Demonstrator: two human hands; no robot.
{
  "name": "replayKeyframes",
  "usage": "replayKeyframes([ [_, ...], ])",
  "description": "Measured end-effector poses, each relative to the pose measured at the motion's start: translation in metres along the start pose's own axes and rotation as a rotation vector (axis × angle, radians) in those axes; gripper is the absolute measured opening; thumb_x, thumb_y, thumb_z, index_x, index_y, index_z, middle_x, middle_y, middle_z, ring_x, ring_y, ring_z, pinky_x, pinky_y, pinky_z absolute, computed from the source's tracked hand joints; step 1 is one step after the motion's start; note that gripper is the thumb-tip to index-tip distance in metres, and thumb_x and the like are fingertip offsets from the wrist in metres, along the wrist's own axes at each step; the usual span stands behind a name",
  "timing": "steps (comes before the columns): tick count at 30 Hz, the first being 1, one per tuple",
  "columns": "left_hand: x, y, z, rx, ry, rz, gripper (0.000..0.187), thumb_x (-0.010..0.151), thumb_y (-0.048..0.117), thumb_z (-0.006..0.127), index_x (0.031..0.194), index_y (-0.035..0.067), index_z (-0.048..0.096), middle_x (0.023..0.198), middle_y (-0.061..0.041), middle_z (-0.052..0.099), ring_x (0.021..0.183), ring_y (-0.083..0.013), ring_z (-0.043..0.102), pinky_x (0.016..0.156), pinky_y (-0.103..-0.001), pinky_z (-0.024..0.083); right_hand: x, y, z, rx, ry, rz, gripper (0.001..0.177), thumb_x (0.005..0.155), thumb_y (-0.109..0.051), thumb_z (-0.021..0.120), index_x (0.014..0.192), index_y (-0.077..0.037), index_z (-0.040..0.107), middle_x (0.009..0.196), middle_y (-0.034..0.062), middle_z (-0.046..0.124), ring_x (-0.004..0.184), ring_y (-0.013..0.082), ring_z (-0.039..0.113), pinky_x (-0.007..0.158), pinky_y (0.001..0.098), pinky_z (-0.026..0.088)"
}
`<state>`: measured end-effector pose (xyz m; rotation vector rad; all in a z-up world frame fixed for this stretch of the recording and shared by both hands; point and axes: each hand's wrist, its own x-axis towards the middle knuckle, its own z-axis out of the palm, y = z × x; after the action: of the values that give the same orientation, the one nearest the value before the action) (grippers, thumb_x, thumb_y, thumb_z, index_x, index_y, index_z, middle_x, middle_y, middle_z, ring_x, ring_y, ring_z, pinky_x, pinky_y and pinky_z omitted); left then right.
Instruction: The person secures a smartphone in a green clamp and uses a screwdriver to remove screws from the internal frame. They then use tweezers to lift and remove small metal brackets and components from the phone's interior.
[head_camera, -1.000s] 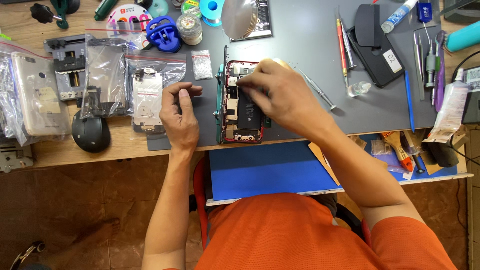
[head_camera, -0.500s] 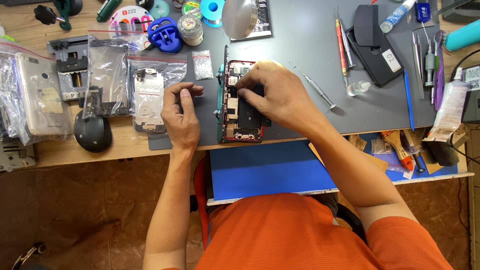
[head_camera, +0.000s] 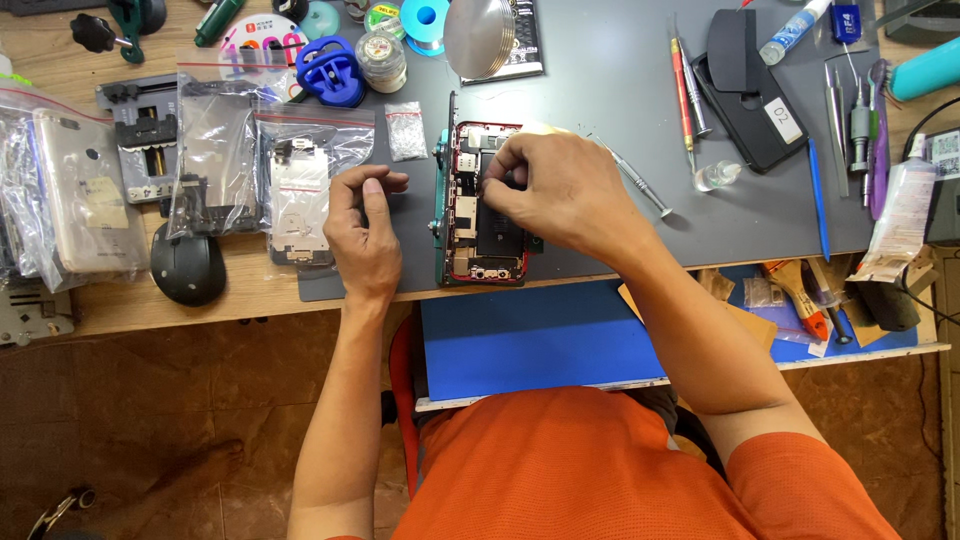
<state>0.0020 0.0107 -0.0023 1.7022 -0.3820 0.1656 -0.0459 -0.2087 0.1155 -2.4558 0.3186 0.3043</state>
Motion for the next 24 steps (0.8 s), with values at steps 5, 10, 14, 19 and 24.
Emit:
replayKeyframes([
  [5, 0.0, 0.001, 0.0, 0.004, 0.0, -0.006, 0.021, 0.115, 0.016, 0.043, 0.117, 0.009, 0.063, 0.099, -0.008, 0.075, 0.096, -0.0178, 0.073, 0.095, -0.037, 0.058, -0.005, 0.004, -0.006, 0.139, 0.06, 0.018, 0.023, 0.085, -0.036, 0.073, 0.095, -0.017, 0.081, 0.076, 0.0023, 0.068, 0.073, 0.0238, 0.069, 0.077, 0.0416, 0.056],
  [10, 0.0, 0.005, 0.001, -0.014, -0.005, -0.015, 0.021, 0.114, 0.016, 0.042, 0.118, 0.006, 0.061, 0.102, -0.011, 0.073, 0.098, -0.021, 0.073, 0.094, -0.035, 0.059, -0.01, 0.052, -0.019, 0.254, 0.274, -0.055, 0.015, 0.093, -0.025, 0.072, 0.099, -0.01, 0.075, 0.086, 0.0041, 0.071, 0.078, 0.0157, 0.064, 0.073, 0.0323, 0.052],
  [14, -0.001, 0.01, 0.002, -0.02, -0.005, -0.038, 0.023, 0.113, 0.016, 0.041, 0.118, 0.003, 0.06, 0.105, -0.014, 0.071, 0.099, -0.0238, 0.073, 0.092, -0.032, 0.059, -0.017, 0.079, -0.027, 0.182, 0.395, 0.211, 0.006, 0.092, -0.017, 0.067, 0.087, -0.016, 0.066, 0.081, -0.0067, 0.068, 0.073, 0.0064, 0.059, 0.068, 0.0254, 0.047],
  [19, -0.002, 0.01, 0.005, -0.022, -0.006, -0.033, 0.023, 0.113, 0.016, 0.041, 0.118, 0.002, 0.059, 0.106, -0.015, 0.071, 0.099, -0.0247, 0.073, 0.093, -0.032, 0.059, -0.003, 0.129, -0.007, 0.029, 0.434, 0.101, 0.004, 0.091, -0.018, 0.071, 0.088, -0.017, 0.073, 0.085, -0.0042, 0.073, 0.071, 0.0119, 0.064, 0.071, 0.0311, 0.049],
  [24, -0.002, 0.01, 0.005, -0.013, 0.008, -0.029, 0.023, 0.113, 0.017, 0.041, 0.118, 0.003, 0.059, 0.106, -0.015, 0.071, 0.099, -0.0247, 0.073, 0.093, -0.033, 0.06, 0.003, 0.136, -0.01, -0.17, 0.562, -0.163, 0.01, 0.105, -0.012, 0.068, 0.098, -0.011, 0.076, 0.091, 0.005, 0.07, 0.083, 0.0274, 0.063, 0.076, 0.0419, 0.047],
])
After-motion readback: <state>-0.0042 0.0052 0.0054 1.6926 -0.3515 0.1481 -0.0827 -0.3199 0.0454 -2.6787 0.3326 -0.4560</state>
